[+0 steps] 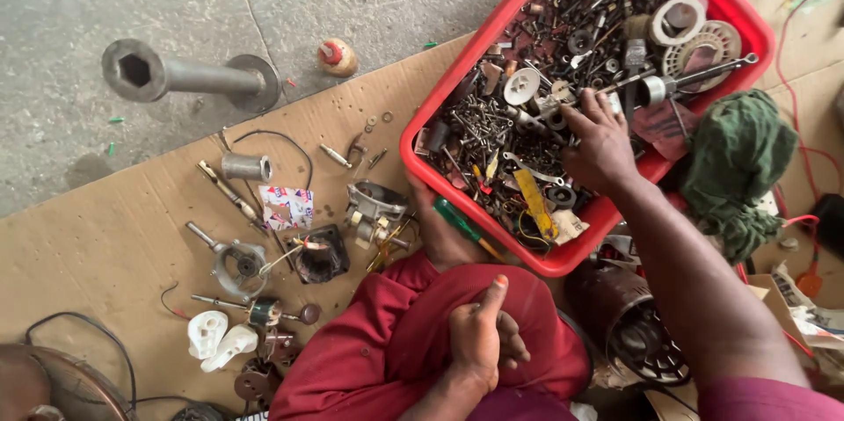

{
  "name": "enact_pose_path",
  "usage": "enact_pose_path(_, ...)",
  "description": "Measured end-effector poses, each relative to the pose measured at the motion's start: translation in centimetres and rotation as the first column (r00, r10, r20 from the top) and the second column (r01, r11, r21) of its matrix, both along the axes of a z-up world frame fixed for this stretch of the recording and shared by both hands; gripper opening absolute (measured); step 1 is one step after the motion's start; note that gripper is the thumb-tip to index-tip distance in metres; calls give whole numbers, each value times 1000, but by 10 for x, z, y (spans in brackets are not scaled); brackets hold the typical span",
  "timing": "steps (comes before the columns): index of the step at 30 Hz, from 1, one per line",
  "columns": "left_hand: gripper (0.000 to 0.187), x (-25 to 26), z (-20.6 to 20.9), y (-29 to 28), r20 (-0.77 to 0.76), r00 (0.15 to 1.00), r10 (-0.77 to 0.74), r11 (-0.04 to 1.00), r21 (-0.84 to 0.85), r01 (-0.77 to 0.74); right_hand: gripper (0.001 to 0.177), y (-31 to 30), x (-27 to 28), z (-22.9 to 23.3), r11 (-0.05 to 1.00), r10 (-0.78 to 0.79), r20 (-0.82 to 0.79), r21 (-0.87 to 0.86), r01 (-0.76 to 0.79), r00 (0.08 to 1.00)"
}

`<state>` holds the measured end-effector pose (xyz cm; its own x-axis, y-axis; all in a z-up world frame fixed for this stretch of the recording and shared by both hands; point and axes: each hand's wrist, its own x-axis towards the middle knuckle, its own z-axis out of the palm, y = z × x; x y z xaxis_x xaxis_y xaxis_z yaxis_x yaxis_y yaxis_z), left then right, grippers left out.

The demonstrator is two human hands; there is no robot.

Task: Dismantle and inspect the internal components of an electric fan motor, searching for a specific replacement part in a bin of hardware.

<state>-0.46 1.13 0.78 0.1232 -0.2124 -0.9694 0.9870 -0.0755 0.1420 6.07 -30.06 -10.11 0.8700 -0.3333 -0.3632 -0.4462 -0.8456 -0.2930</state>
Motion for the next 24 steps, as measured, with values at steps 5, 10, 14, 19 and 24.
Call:
enact_pose_path(5, 63, -1, 7, 8, 15, 1000, -2, 998, -64, 3, 71, 29, -18, -12, 977, -124, -186, 147, 153, 975)
enact_pose_path(10, 64, -6, 13, 16, 64, 998, -24, 994, -100, 30, 57, 60, -41, -1, 995, -28, -113, 87, 38, 993)
enact_pose_path(14, 61, -3, 16, 18, 25, 999, -36, 995, -93, 38, 53, 55, -29, 28, 919, -283, -124, 250, 306, 951)
enact_pose_path(19, 62, 0, 13, 15, -21, 999, -37, 997, -61, 35, 34, 30, -6, 45, 761, -519, -258, 294, 578, 815)
enact_pose_path(24, 66, 2, 1, 2, -60, 995, -74, 996, 44, 77, 27, -20, 27, 7, 804, -551, 213, 394, 445, 807)
